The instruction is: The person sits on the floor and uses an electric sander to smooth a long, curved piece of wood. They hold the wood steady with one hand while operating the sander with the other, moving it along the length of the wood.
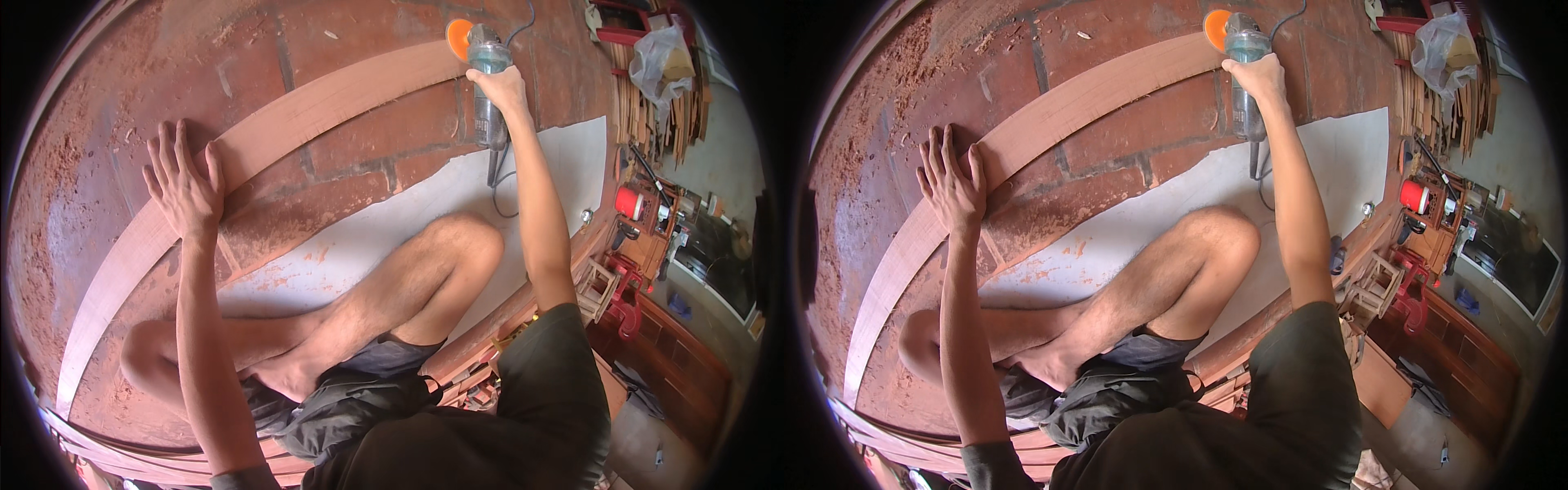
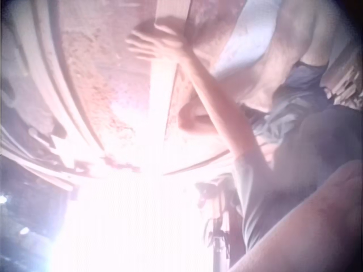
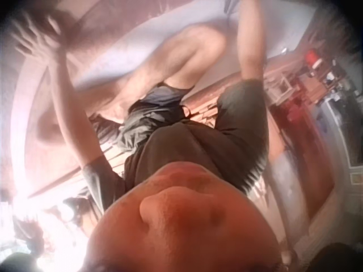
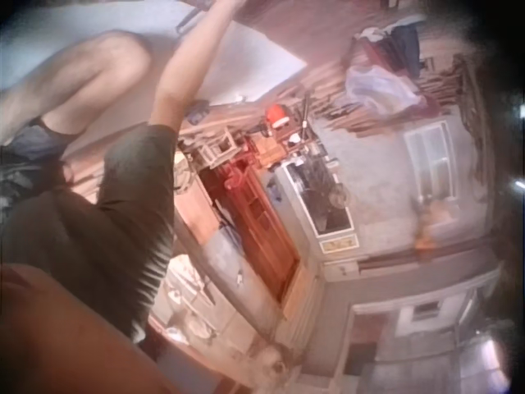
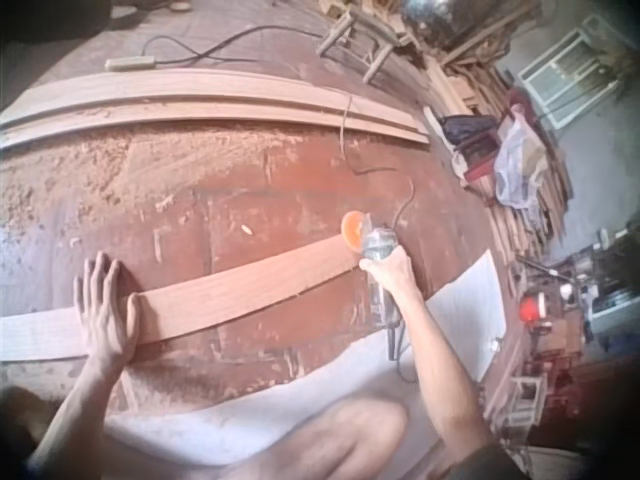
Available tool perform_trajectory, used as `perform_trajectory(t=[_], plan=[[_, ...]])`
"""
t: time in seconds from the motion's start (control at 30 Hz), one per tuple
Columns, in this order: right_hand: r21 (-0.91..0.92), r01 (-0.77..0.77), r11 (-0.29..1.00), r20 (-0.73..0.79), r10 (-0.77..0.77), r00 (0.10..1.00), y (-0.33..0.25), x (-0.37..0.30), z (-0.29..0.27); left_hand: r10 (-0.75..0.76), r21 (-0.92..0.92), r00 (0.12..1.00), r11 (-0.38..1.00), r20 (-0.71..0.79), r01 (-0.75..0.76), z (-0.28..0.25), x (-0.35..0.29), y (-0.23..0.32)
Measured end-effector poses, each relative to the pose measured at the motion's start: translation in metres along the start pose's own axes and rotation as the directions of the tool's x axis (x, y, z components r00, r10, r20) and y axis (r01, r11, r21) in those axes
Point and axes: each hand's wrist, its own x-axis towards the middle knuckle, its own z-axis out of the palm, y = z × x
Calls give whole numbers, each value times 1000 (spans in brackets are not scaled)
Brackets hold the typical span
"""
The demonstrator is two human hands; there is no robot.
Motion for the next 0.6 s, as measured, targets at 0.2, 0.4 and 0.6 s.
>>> perform_trajectory(t=[0.2,0.4,0.6], plan=[[-13,-151,988,49,152,987,24,47,-16,5,-14,1000,1000,10,-5,4,1,3],[17,26,1000,30,-26,999,-4,2,2,-1,-2,1000,1000,-13,1,2,3,1],[11,-121,993,7,121,993,9,15,-3,12,-5,1000,1000,-5,-12,3,0,4]])
